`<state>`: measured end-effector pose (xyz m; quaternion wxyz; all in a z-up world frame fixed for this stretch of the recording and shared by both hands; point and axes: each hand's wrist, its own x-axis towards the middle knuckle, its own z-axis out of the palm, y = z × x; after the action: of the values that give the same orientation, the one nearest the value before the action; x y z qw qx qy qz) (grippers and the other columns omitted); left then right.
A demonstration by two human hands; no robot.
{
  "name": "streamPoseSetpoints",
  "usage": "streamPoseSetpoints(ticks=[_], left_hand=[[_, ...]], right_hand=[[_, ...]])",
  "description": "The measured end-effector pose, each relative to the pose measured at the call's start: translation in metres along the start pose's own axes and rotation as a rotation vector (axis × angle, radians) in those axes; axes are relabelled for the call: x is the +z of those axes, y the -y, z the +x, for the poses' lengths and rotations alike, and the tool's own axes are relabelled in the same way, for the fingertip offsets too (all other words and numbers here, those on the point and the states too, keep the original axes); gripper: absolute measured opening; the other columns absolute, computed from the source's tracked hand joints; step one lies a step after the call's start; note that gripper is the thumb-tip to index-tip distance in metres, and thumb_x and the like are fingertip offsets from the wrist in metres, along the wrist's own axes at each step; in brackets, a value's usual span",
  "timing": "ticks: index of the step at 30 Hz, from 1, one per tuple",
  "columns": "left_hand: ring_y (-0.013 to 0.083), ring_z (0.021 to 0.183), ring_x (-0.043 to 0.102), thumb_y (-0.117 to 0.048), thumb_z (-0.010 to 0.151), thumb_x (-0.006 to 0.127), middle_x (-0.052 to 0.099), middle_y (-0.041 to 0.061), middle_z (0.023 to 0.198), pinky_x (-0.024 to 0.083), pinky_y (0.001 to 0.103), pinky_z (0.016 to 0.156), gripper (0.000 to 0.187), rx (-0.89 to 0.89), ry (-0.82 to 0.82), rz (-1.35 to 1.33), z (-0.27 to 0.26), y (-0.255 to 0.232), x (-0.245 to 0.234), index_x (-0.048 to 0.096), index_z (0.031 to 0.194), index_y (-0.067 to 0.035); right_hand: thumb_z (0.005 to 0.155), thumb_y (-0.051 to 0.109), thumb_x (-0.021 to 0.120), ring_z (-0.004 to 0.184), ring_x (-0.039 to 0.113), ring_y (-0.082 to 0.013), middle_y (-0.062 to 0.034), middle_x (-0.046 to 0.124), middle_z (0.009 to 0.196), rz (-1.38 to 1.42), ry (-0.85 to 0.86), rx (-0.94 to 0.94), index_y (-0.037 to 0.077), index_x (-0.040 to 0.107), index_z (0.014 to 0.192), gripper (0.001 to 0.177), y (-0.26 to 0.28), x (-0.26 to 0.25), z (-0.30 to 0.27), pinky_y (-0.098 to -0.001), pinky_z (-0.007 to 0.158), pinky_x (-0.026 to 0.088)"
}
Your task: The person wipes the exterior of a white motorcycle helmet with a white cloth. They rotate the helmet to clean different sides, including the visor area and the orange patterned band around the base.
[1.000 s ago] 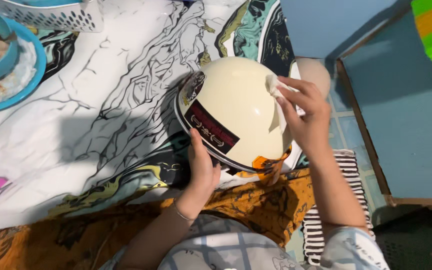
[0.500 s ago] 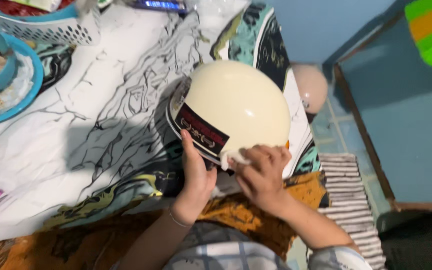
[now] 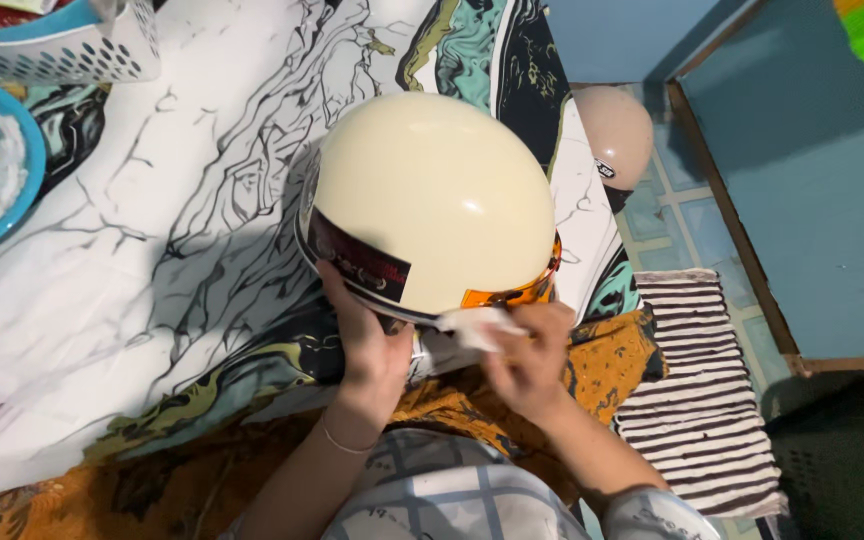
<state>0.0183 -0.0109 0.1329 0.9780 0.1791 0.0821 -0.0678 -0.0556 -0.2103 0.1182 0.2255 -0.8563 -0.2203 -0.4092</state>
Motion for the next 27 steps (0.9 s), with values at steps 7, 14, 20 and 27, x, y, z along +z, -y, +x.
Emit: streamPoseSetpoints(ticks=[7,14,20,27], left_hand=[[0.0225,0.142,0.046,-0.068,0.096,0.041,0.046,0.003,0.157,0.039,0.041,0.119,0.081,-0.005,-0.038,-0.087,-0.002,0.001,-0.007,0.036,0.158,-0.016],[0.0201,0.141,0.048,-0.067,0.097,0.045,0.048,0.000,0.155,0.039,0.039,0.120,0.078,-0.005,-0.068,-0.099,-0.007,-0.014,-0.009,0.041,0.157,-0.017],[0.0214,0.143,0.045,-0.069,0.096,0.045,0.047,0.000,0.157,0.037,0.041,0.122,0.079,0.006,-0.054,-0.184,-0.002,-0.005,-0.007,0.041,0.157,-0.018],[0.0218,0.148,0.038,-0.071,0.091,0.044,0.041,-0.002,0.161,0.033,0.046,0.123,0.082,-0.031,-0.109,-0.108,-0.005,-0.003,0.003,0.036,0.157,-0.024]], right_hand=[[0.107,0.008,0.056,0.137,0.047,-0.0365,-0.0240,0.049,0.143,0.328,-0.222,0.471,0.007,0.049,0.109,0.007,-0.014,0.001,-0.006,-0.0499,0.120,0.035],[0.114,0.018,0.043,0.165,0.028,-0.0371,-0.0230,0.042,0.163,0.168,-0.023,0.173,0.009,0.050,0.145,0.033,0.017,-0.001,0.007,-0.0535,0.134,0.011],[0.114,0.024,0.032,0.162,0.024,-0.0452,-0.0217,0.031,0.170,0.265,-0.107,0.476,0.017,0.047,0.159,0.049,0.023,-0.001,0.015,-0.0608,0.132,0.015],[0.114,0.019,0.037,0.163,0.022,-0.0411,-0.0131,0.041,0.165,-0.007,0.024,0.188,0.010,0.050,0.148,0.038,0.019,0.003,0.005,-0.0601,0.136,0.004]])
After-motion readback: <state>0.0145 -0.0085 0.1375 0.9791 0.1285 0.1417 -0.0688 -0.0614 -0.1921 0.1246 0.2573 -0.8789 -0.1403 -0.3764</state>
